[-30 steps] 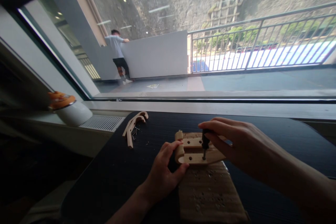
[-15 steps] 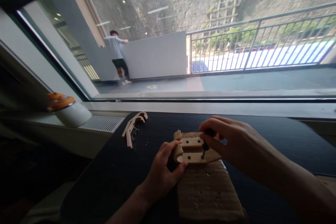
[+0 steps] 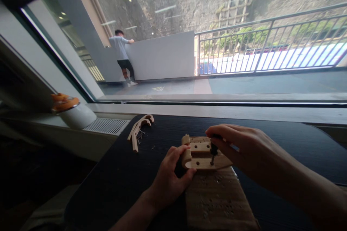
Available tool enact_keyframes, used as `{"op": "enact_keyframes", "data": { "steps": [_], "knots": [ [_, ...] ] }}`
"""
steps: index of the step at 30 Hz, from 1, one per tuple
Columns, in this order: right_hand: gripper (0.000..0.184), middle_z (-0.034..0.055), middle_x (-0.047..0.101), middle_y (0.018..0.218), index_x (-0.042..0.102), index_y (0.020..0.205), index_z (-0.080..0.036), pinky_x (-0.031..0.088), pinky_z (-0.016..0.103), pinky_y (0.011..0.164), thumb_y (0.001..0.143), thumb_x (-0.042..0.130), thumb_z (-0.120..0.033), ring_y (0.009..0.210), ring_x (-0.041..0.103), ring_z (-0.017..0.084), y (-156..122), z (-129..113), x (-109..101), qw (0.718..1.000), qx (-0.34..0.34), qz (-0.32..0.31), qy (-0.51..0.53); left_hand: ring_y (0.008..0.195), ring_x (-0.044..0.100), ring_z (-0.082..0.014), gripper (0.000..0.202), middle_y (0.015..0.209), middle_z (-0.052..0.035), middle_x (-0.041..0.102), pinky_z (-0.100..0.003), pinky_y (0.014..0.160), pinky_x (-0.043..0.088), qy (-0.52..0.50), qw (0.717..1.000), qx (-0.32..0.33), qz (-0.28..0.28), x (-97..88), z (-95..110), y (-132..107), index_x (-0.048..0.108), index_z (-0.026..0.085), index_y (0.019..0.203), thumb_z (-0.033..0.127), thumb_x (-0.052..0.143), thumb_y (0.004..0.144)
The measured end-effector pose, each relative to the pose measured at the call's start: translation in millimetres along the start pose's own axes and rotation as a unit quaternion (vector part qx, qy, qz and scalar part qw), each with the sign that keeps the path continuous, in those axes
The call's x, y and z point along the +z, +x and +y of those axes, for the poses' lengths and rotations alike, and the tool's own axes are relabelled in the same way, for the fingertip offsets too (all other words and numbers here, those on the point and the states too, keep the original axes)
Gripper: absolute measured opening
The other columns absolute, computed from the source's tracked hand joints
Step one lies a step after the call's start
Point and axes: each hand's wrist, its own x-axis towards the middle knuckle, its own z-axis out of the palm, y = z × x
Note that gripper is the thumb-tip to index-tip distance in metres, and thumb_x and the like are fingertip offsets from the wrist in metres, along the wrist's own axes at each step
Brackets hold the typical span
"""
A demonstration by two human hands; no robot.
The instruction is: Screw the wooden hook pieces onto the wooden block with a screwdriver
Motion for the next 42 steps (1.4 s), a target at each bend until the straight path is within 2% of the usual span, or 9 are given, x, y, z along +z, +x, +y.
{"op": "enact_keyframes", "data": {
  "steps": [12, 17, 19, 22, 25, 30, 37, 42],
  "knots": [
    [0.026, 0.0029, 0.064, 0.083, 0.066, 0.096, -0.021, 0.041, 0.026, 0.054, 0.095, 0.041, -0.029, 0.064, 0.060, 0.014, 3.1, -1.7, -3.7, 0.997, -0.007, -0.003, -0.082, 0.104, 0.055, -0.0186, 0.049, 0.110, -0.0029, 0.057, -0.034, 0.097, 0.042, -0.001, 1.000, 0.002, -0.001, -0.8, 3.5, 0.1, 0.044, 0.025, 0.124, 0.015, 0.063, 0.080],
    [0.026, 0.0052, 0.064, 0.102, 0.059, 0.113, -0.022, 0.046, 0.028, 0.066, 0.092, 0.043, -0.022, 0.083, 0.062, 0.017, 0.6, -5.0, 0.3, 0.999, -0.018, -0.019, -0.047, 0.106, 0.054, -0.0185, 0.049, 0.111, -0.0022, 0.056, -0.033, 0.098, 0.042, -0.004, 1.000, 0.004, 0.006, 1.3, -0.2, 0.7, 0.044, 0.027, 0.123, 0.016, 0.063, 0.080],
    [0.029, 0.0037, 0.064, 0.106, 0.055, 0.119, -0.024, 0.047, 0.026, 0.068, 0.093, 0.043, -0.021, 0.085, 0.062, 0.015, -1.1, -4.1, 0.7, 0.999, -0.027, -0.033, -0.016, 0.108, 0.054, -0.0187, 0.049, 0.111, -0.0019, 0.056, -0.034, 0.099, 0.041, -0.005, 1.000, 0.005, 0.009, 1.5, -1.1, 0.5, 0.043, 0.027, 0.123, 0.016, 0.063, 0.080],
    [0.031, 0.0017, 0.065, 0.109, 0.052, 0.123, -0.027, 0.046, 0.024, 0.070, 0.094, 0.043, -0.022, 0.088, 0.063, 0.014, -3.8, -0.6, -0.3, 0.999, -0.032, -0.022, 0.000, 0.106, 0.054, -0.0188, 0.049, 0.110, -0.0018, 0.057, -0.034, 0.098, 0.041, -0.005, 1.000, 0.003, 0.004, 0.3, -0.6, -0.1, 0.044, 0.028, 0.124, 0.016, 0.063, 0.080],
    [0.026, -0.0011, 0.066, 0.108, 0.055, 0.117, -0.029, 0.046, 0.021, 0.070, 0.094, 0.044, -0.025, 0.087, 0.064, 0.012, -4.5, 2.9, -3.0, 1.000, -0.023, -0.013, 0.012, 0.103, 0.056, -0.0185, 0.049, 0.108, -0.0019, 0.057, -0.033, 0.096, 0.043, -0.005, 1.000, 0.003, -0.001, -0.7, 0.3, -0.6, 0.044, 0.027, 0.124, 0.016, 0.063, 0.080],
    [0.018, -0.0057, 0.067, 0.090, 0.060, 0.102, -0.029, 0.042, 0.018, 0.059, 0.093, 0.046, -0.025, 0.071, 0.061, 0.007, -2.4, 3.0, -9.1, 0.999, 0.007, -0.038, 0.037, 0.102, 0.056, -0.0190, 0.049, 0.108, -0.0030, 0.058, -0.034, 0.095, 0.043, 0.000, 1.000, 0.007, 0.006, 0.3, -1.0, 0.1, 0.044, 0.025, 0.123, 0.016, 0.063, 0.079],
    [0.019, -0.0021, 0.065, 0.084, 0.064, 0.098, -0.027, 0.039, 0.024, 0.056, 0.092, 0.047, -0.033, 0.066, 0.060, 0.011, -0.4, 3.0, -10.4, 0.999, 0.024, -0.035, -0.031, 0.104, 0.056, -0.0192, 0.047, 0.109, -0.0039, 0.058, -0.035, 0.097, 0.042, 0.004, 1.000, 0.010, 0.009, 0.3, -0.1, 0.1, 0.045, 0.024, 0.123, 0.016, 0.063, 0.080],
    [0.026, 0.0023, 0.065, 0.090, 0.064, 0.105, -0.025, 0.042, 0.028, 0.059, 0.095, 0.040, -0.031, 0.070, 0.062, 0.016, 2.0, -0.4, -4.0, 0.995, 0.024, -0.032, -0.087, 0.102, 0.057, -0.0204, 0.047, 0.107, -0.0045, 0.059, -0.036, 0.095, 0.044, 0.005, 1.000, 0.008, 0.010, 0.2, 0.5, 0.5, 0.046, 0.023, 0.123, 0.017, 0.063, 0.079]
  ]
}}
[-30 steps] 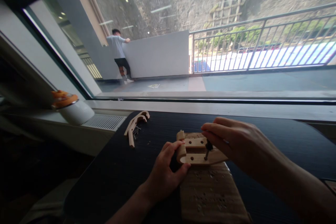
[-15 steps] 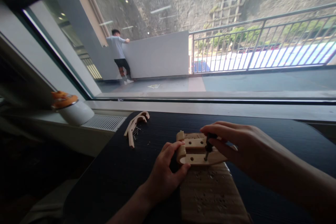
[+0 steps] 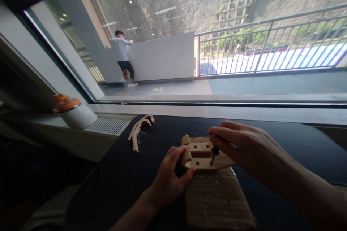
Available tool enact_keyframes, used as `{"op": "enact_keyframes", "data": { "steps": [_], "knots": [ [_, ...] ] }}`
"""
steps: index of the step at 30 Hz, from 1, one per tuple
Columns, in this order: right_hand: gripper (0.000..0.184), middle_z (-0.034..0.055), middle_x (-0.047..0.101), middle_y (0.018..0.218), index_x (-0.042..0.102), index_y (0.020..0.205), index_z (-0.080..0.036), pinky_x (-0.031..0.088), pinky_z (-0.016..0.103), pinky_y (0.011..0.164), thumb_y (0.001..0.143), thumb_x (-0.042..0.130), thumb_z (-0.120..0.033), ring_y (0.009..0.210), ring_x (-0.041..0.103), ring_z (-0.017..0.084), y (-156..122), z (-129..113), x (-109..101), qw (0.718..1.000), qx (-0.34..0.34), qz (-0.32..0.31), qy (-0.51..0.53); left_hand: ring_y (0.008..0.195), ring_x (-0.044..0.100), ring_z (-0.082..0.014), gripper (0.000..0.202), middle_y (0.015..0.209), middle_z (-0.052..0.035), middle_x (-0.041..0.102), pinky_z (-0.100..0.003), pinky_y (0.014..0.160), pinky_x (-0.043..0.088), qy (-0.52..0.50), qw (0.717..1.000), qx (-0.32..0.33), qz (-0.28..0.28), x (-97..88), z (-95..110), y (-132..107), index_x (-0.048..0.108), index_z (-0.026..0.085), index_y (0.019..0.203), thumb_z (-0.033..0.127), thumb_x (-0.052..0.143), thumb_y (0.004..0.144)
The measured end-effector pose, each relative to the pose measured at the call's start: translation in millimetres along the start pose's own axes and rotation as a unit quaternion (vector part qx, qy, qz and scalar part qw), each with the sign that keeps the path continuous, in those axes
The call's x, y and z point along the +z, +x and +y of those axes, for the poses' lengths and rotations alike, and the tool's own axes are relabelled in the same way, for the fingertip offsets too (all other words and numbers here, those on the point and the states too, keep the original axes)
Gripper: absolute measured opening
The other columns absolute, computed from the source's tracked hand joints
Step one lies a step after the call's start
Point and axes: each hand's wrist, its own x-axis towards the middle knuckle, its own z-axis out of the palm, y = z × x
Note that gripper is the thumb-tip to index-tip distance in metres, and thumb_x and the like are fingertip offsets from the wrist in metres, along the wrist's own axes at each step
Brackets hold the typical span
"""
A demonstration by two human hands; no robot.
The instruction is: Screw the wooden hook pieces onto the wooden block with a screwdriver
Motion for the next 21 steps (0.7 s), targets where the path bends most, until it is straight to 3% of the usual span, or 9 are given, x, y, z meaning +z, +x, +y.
{"op": "enact_keyframes", "data": {
  "steps": [7, 10, 14, 21],
  "knots": [
    [0.036, 0.0078, 0.063, 0.112, 0.051, 0.127, -0.023, 0.049, 0.028, 0.070, 0.092, 0.042, -0.020, 0.088, 0.064, 0.018, -6.4, -8.0, 2.9, 0.997, -0.038, -0.017, 0.060, 0.105, 0.056, -0.0204, 0.048, 0.109, -0.0044, 0.058, -0.037, 0.098, 0.043, 0.002, 1.000, -0.001, 0.000, -0.3, 1.2, 0.3, 0.044, 0.024, 0.123, 0.017, 0.063, 0.080],
    [0.035, 0.0059, 0.066, 0.106, 0.052, 0.125, -0.024, 0.049, 0.026, 0.067, 0.091, 0.043, -0.018, 0.081, 0.065, 0.016, -9.4, -4.8, 1.9, 0.995, -0.038, -0.033, 0.081, 0.104, 0.056, -0.0201, 0.047, 0.108, -0.0044, 0.058, -0.037, 0.097, 0.043, 0.000, 1.000, -0.004, -0.005, -1.0, 2.8, 1.1, 0.044, 0.024, 0.123, 0.016, 0.062, 0.080],
    [0.030, 0.0042, 0.067, 0.106, 0.056, 0.118, -0.024, 0.048, 0.025, 0.066, 0.092, 0.042, -0.019, 0.082, 0.066, 0.016, -8.7, 0.8, 2.4, 0.996, -0.028, -0.009, 0.085, 0.103, 0.057, -0.0197, 0.047, 0.108, -0.0040, 0.059, -0.035, 0.096, 0.044, -0.002, 1.000, -0.005, -0.006, -0.8, 2.1, 1.3, 0.045, 0.024, 0.122, 0.016, 0.063, 0.079],
    [0.024, 0.0019, 0.069, 0.093, 0.062, 0.108, -0.024, 0.042, 0.023, 0.060, 0.094, 0.043, -0.029, 0.074, 0.064, 0.013, -1.9, 3.7, -0.5, 0.996, -0.009, -0.007, 0.084, 0.105, 0.056, -0.0204, 0.048, 0.109, -0.0049, 0.059, -0.036, 0.097, 0.043, 0.000, 1.000, -0.008, -0.007, -0.4, 0.1, -0.3, 0.045, 0.023, 0.123, 0.016, 0.063, 0.080]
  ]
}}
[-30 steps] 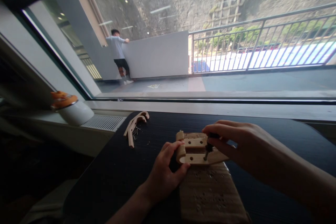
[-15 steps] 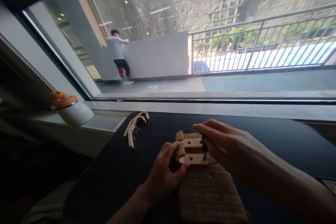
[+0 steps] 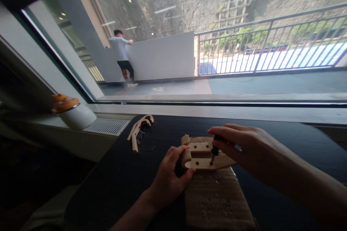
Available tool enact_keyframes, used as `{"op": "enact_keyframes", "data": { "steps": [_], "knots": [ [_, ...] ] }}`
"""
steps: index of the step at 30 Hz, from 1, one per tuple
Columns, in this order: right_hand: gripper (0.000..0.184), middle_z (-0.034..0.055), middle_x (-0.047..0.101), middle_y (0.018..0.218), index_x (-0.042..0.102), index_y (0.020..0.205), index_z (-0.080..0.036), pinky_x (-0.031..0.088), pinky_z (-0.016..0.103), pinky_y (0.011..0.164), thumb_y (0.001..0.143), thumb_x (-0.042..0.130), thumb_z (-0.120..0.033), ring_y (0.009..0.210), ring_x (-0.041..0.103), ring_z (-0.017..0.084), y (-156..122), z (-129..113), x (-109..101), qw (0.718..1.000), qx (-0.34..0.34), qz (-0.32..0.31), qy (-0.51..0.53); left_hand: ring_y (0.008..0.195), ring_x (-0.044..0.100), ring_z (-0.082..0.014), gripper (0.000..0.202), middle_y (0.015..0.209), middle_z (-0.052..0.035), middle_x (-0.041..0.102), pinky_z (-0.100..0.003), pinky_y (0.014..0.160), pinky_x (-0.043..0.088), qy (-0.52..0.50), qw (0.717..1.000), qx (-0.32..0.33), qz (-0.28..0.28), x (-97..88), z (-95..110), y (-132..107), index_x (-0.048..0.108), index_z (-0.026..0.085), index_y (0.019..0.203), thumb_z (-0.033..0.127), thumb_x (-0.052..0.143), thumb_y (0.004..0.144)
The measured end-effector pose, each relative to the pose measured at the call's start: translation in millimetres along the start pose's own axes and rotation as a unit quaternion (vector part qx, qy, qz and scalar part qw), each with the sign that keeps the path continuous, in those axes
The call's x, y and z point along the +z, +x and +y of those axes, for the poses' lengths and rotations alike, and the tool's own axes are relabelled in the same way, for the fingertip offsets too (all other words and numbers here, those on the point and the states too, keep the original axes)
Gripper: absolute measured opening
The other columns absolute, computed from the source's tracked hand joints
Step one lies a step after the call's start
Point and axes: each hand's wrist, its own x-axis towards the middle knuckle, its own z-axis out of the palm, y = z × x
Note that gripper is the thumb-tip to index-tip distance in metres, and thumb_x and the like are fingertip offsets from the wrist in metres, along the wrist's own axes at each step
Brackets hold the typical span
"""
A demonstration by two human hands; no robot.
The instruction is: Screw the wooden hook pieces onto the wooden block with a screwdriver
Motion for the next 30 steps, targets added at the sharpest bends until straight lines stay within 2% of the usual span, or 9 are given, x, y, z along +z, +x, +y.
{"op": "enact_keyframes", "data": {
  "steps": [7, 11, 15, 18, 21, 24, 26, 27, 30],
  "knots": [
    [0.020, -0.0001, 0.064, 0.081, 0.060, 0.091, -0.023, 0.035, 0.024, 0.055, 0.093, 0.042, -0.029, 0.063, 0.058, 0.012, 4.2, -14.0, 0.8, 0.997, 0.015, -0.023, -0.067, 0.102, 0.057, -0.0199, 0.049, 0.108, -0.0040, 0.059, -0.035, 0.095, 0.044, -0.008, 1.000, -0.005, 0.003, -0.8, 1.6, -0.6, 0.045, 0.025, 0.125, 0.017, 0.063, 0.080],
    [0.021, -0.0021, 0.058, 0.068, 0.056, 0.074, -0.022, 0.026, 0.025, 0.049, 0.091, 0.044, -0.025, 0.052, 0.049, 0.010, 8.2, -21.1, -7.1, 0.991, 0.002, -0.092, -0.100, 0.102, 0.057, -0.0205, 0.053, 0.108, -0.0041, 0.059, -0.035, 0.094, 0.045, -0.016, 1.000, 0.002, 0.007, -3.5, 2.7, -0.3, 0.045, 0.025, 0.126, 0.018, 0.064, 0.077],
    [0.013, -0.0012, 0.061, 0.071, 0.059, 0.076, -0.022, 0.029, 0.023, 0.051, 0.084, 0.050, -0.015, 0.057, 0.055, 0.011, 11.1, -29.7, -18.6, 0.982, -0.001, -0.173, -0.083, 0.104, 0.056, -0.0219, 0.056, 0.110, -0.0046, 0.058, -0.038, 0.095, 0.044, 0.000, 0.999, 0.016, 0.034, -14.0, 5.4, 0.5, 0.044, 0.024, 0.125, 0.019, 0.066, 0.074],
    [0.019, 0.0005, 0.063, 0.075, 0.060, 0.081, -0.021, 0.030, 0.024, 0.052, 0.077, 0.050, -0.005, 0.062, 0.059, 0.013, 15.1, -41.8, -22.4, 0.973, 0.011, -0.207, -0.097, 0.100, 0.058, -0.0221, 0.052, 0.105, -0.0047, 0.060, -0.041, 0.096, 0.043, 0.021, 0.997, 0.031, 0.061, -23.5, 6.5, 2.3, 0.043, 0.023, 0.124, 0.023, 0.065, 0.076],
    [0.021, 0.0035, 0.065, 0.080, 0.062, 0.086, -0.019, 0.031, 0.025, 0.052, 0.074, 0.052, -0.004, 0.065, 0.061, 0.016, 21.9, -54.1, -23.5, 0.962, 0.018, -0.237, -0.135, 0.097, 0.059, -0.0225, 0.045, 0.103, -0.0060, 0.061, -0.041, 0.091, 0.045, 0.031, 0.995, 0.047, 0.084, -30.6, 6.3, 6.2, 0.047, 0.021, 0.120, 0.028, 0.062, 0.078],
    [0.020, 0.0047, 0.065, 0.081, 0.063, 0.081, -0.018, 0.031, 0.025, 0.051, 0.070, 0.056, -0.002, 0.063, 0.061, 0.016, 28.9, -62.1, -25.5, 0.952, 0.001, -0.260, -0.162, 0.093, 0.060, -0.0220, 0.031, 0.099, -0.0062, 0.062, -0.039, 0.086, 0.047, 0.054, 0.991, -0.009, 0.122, -38.0, 6.2, 9.6, 0.053, 0.019, 0.111, 0.032, 0.056, 0.083],
    [0.021, 0.0049, 0.065, 0.079, 0.064, 0.076, -0.017, 0.030, 0.025, 0.050, 0.070, 0.055, 0.001, 0.060, 0.061, 0.015, 31.9, -64.2, -27.4, 0.947, -0.009, -0.271, -0.173, 0.089, 0.061, -0.0222, 0.026, 0.095, -0.0062, 0.064, -0.037, 0.082, 0.049, 0.078, 0.989, -0.071, 0.099, -43.0, 7.4, 7.9, 0.059, 0.019, 0.103, 0.037, 0.054, 0.084],
    [0.022, 0.0049, 0.065, 0.078, 0.064, 0.075, -0.017, 0.030, 0.025, 0.049, 0.070, 0.054, 0.002, 0.060, 0.061, 0.015, 32.8, -64.4, -28.2, 0.945, -0.013, -0.277, -0.174, 0.088, 0.061, -0.0228, 0.028, 0.094, -0.0065, 0.064, -0.037, 0.079, 0.049, 0.093, 0.989, -0.092, 0.063, -44.6, 8.6, 5.0, 0.062, 0.019, 0.100, 0.040, 0.055, 0.084],
    [0.022, 0.0051, 0.066, 0.074, 0.067, 0.076, -0.016, 0.031, 0.025, 0.051, 0.070, 0.054, 0.002, 0.062, 0.063, 0.017, 33.0, -61.7, -29.2, 0.944, -0.017, -0.282, -0.169, 0.087, 0.060, -0.0268, 0.034, 0.092, -0.0088, 0.064, -0.039, 0.078, 0.049, 0.157, 0.984, -0.079, -0.044, -40.0, 14.6, -9.1, 0.069, 0.021, 0.095, 0.050, 0.061, 0.078]
  ]
}}
